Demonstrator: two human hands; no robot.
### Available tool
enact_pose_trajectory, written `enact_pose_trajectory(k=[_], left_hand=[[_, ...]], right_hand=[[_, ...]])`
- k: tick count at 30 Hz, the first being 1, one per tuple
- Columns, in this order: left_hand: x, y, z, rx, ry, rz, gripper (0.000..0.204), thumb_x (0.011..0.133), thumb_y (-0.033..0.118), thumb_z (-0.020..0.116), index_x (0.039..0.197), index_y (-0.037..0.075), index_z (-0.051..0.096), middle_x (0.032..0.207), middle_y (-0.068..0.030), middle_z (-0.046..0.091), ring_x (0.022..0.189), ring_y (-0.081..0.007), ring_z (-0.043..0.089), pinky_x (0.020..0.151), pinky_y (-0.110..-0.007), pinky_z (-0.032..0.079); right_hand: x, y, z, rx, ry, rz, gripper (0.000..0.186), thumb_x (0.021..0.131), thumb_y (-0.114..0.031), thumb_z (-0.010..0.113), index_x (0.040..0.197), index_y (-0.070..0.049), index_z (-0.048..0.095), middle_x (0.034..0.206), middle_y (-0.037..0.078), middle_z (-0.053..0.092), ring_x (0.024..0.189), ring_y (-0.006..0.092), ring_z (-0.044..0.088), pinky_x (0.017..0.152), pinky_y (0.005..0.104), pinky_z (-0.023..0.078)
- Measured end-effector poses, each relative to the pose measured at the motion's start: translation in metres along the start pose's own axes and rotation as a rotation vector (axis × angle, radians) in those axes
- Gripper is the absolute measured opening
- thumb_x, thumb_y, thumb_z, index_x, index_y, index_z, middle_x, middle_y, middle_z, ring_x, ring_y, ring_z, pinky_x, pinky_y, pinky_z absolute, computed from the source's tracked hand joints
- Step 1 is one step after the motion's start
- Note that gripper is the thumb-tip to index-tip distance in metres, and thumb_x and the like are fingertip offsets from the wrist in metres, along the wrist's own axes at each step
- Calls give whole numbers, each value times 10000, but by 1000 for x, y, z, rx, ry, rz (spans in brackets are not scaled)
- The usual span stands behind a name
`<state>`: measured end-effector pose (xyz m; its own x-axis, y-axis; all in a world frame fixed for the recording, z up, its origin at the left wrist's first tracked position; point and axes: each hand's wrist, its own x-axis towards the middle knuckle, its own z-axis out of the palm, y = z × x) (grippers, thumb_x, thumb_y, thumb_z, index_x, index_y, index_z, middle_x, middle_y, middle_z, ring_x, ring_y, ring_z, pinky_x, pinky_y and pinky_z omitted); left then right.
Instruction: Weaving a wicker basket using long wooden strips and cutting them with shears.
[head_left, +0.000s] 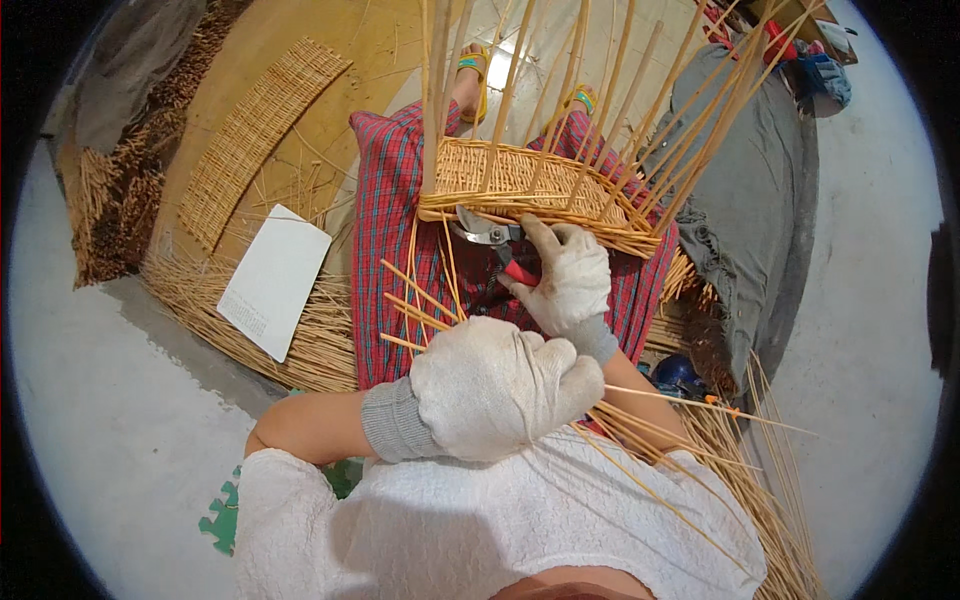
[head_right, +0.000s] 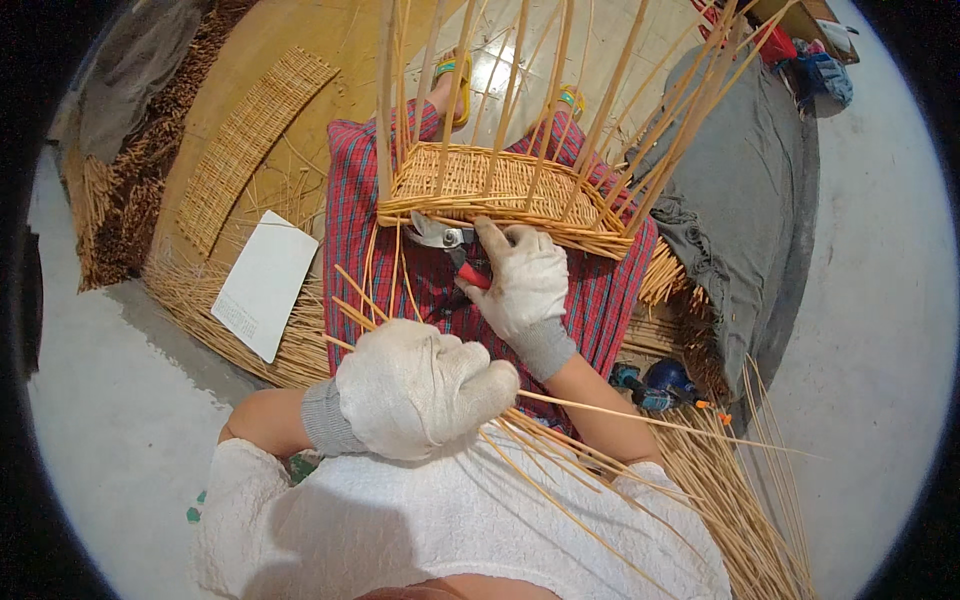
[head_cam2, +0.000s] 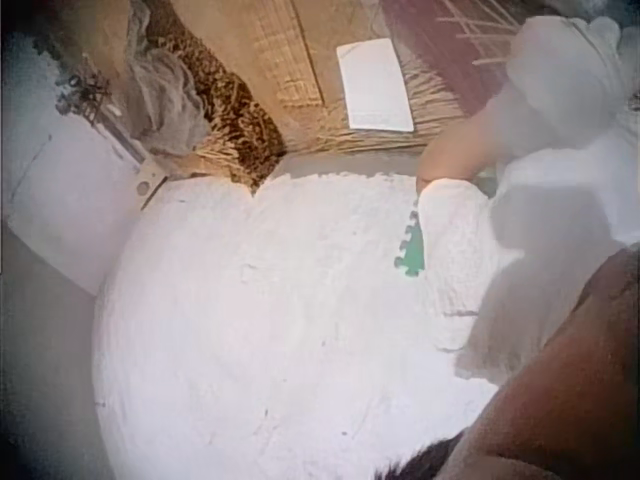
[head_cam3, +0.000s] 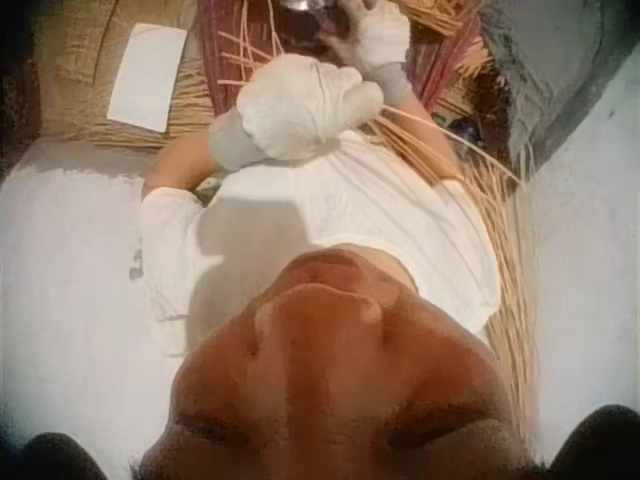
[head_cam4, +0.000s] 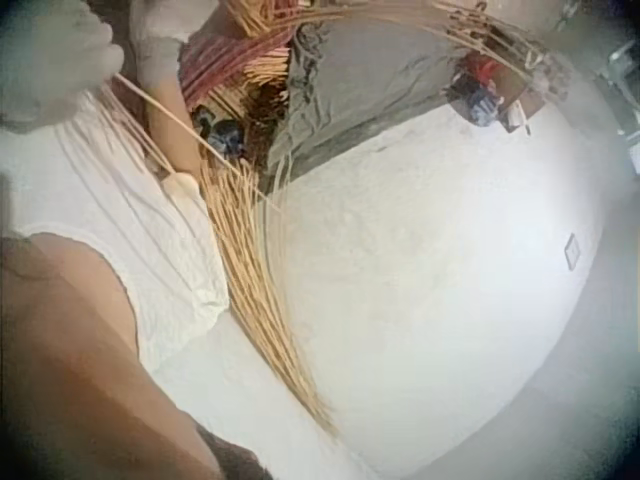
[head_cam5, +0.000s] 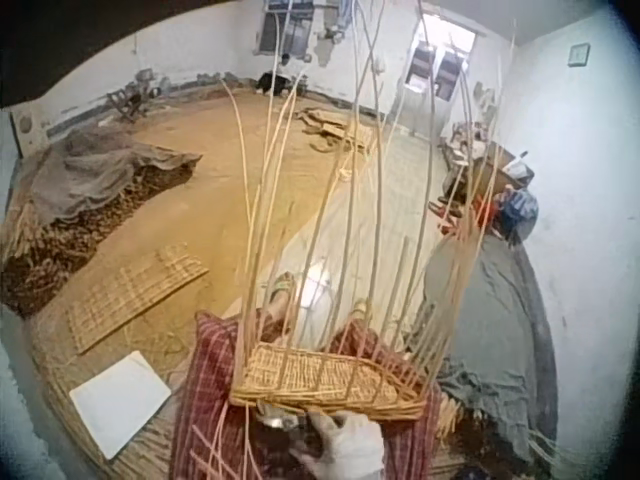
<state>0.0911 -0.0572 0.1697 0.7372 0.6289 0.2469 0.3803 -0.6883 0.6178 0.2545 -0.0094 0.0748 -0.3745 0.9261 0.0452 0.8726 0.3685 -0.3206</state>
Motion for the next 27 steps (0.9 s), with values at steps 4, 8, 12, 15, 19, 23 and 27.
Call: enact_pose_trajectory(k=[4,8,12,15,19,23,27], left_hand=[[-1,-5,-5,29,145,-13,268,677,203,657,876,124,496,651,-42,449,574,-249,557,463,-392,423],[7,-8,-10,30,264,3,236,709,192,647,895,122,520,645,-43,439,565,-245,545,461,-387,412],[11,-14,-12,-20,271,-58,243,751,182,623,978,124,558,732,-63,528,652,-263,595,539,-381,468],[17,-16,-3,11,277,-61,260,769,180,609,1020,123,573,782,-70,559,715,-272,614,597,-381,493],[28,-13,2,86,299,14,288,766,170,600,1050,127,580,873,-76,590,828,-279,628,687,-394,509],[15,-5,-3,35,254,-191,282,781,151,601,1060,113,581,921,-83,619,870,-274,644,723,-406,517],[-16,-7,-28,-339,812,-357,167,903,115,564,1055,47,563,933,-92,617,816,-166,593,759,-284,477]], right_hand=[[11,1,-1,18,-70,-36,705,621,-347,842,1259,-183,592,988,112,612,961,316,582,834,437,459],[12,10,-11,56,-124,-28,710,621,-352,839,1281,-231,606,979,111,623,958,312,592,831,434,473],[23,16,1,4,-262,-70,637,679,-360,790,1285,-310,600,1034,116,654,982,324,618,848,427,490],[29,17,6,31,-369,31,617,696,-367,776,1286,-339,596,1055,112,664,983,333,632,839,429,504],[27,11,-11,18,-300,14,606,711,-468,751,1280,-320,604,1027,128,663,918,340,648,795,427,518],[49,3,18,96,-491,645,572,728,-474,717,1253,-268,620,908,135,630,826,334,643,713,428,520],[7,16,23,127,-125,-48,511,778,-393,698,1257,-242,606,841,125,577,775,315,632,660,429,516]])
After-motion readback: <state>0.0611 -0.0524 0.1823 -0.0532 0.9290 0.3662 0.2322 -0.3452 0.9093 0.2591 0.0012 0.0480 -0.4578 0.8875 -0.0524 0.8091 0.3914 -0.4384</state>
